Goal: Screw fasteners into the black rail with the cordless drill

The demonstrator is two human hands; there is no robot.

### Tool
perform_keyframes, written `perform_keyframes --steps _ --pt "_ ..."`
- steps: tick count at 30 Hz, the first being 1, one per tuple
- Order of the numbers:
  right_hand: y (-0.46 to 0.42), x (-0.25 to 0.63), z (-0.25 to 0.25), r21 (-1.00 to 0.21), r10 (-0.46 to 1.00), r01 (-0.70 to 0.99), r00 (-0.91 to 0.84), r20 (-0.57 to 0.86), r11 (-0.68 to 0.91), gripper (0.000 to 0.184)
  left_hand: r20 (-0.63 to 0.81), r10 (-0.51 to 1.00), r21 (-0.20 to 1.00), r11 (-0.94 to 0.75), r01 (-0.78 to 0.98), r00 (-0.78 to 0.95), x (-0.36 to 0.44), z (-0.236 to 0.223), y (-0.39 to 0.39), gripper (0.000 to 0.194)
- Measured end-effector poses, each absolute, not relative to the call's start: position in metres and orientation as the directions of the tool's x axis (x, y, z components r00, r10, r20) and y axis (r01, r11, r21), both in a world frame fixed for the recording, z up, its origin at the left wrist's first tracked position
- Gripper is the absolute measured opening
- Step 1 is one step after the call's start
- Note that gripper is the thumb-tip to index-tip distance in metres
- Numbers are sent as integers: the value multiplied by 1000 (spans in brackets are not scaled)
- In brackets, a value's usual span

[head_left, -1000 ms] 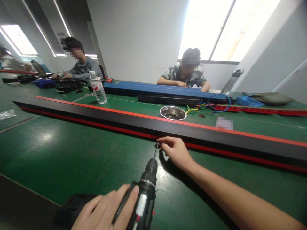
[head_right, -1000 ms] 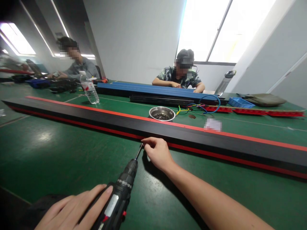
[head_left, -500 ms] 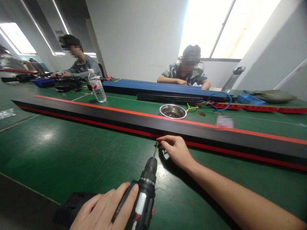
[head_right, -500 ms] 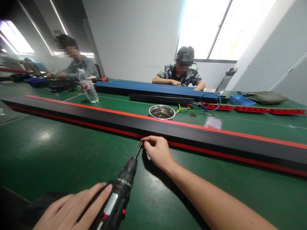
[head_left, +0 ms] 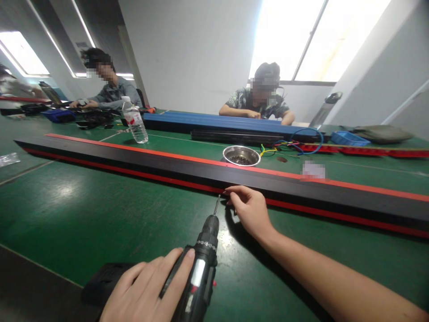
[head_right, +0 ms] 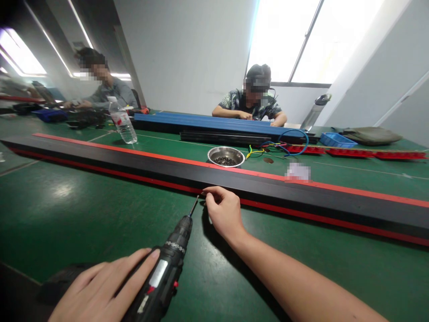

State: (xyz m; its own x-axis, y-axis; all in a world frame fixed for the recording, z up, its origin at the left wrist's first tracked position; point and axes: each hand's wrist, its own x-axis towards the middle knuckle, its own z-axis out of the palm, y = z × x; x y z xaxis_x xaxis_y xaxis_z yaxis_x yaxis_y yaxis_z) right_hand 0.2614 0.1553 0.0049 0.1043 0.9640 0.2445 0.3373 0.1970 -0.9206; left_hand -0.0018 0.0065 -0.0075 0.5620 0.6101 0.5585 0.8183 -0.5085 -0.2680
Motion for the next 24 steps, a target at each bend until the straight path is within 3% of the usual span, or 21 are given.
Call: perform_keyframes --steps 5,12,17,20,22,24 --pt "154 261 7 -917 954 326 110 279 231 22 541 608 -258 -538 803 581 8 6 17 80" --pt "155 260 6 -918 959 330 98 267 221 21 513 616 -280 -538 795 597 15 14 22 78" --pt "146 260 17 -865 912 365 91 400 343 20 496 624 -274 -547 791 604 15 17 26 88" --pt "160 268 35 -769 850 476 77 521 427 22 505 637 -244 -542 804 582 17 17 27 85" --pt "188 279 50 -633 793 616 23 609 469 23 530 651 -187 -535 824 544 20 18 26 84" --pt "226 292 63 -510 791 753 -23 611 415 26 549 670 -129 -523 842 500 22 18 23 81"
